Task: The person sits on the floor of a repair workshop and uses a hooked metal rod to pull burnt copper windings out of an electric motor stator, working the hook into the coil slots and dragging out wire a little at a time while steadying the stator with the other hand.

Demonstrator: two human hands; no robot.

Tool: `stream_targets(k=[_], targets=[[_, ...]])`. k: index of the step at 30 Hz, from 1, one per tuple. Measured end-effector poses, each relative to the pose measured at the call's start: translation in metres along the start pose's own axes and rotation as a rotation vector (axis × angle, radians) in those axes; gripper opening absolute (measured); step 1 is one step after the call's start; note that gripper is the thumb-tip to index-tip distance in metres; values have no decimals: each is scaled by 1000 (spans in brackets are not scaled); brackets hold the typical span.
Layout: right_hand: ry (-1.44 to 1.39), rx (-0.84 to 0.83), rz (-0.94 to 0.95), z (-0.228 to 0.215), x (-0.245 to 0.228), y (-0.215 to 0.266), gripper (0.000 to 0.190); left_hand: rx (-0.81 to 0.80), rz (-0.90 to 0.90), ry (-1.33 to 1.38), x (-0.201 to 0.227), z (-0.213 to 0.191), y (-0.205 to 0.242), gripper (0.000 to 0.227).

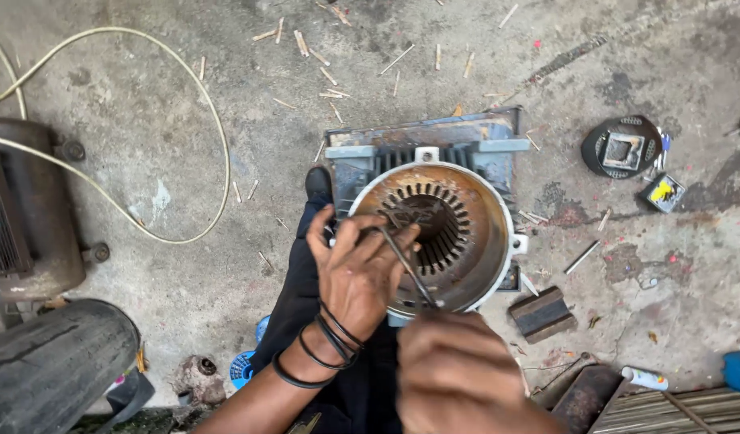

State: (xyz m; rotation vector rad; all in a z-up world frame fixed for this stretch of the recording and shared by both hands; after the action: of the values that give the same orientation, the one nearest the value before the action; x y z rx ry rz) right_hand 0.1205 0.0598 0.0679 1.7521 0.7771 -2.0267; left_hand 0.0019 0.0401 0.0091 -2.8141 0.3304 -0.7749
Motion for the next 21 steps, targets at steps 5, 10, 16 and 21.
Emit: stream_targets(k=[5,10,16,21], targets=[[-37,389,-86,17,18,-15,68,-65,-42,3,-1,-1,-4,31],[63,234,-60,17,16,-22,46,-116,-2,-39,-6,2,1,34],[105,256,-58,12,14,-20,49,-123,8,-39,-5,0,-1,35],[75,248,-84,2,15,-13,53,-120,-5,-60,-5,0,-3,33]])
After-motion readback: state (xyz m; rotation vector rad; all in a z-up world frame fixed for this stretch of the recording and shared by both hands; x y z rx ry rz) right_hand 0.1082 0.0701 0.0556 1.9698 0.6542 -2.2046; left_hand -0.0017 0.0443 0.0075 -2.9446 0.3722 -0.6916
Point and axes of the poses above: each hand's wrist, its own y-axis away from the middle knuckle, its own z-axis out of the palm, x = y × z, the point moved 3 cm from there along -y, towards the middle knuckle, and after that the axes turned 15 degrees about z, right-handed, at the moved point
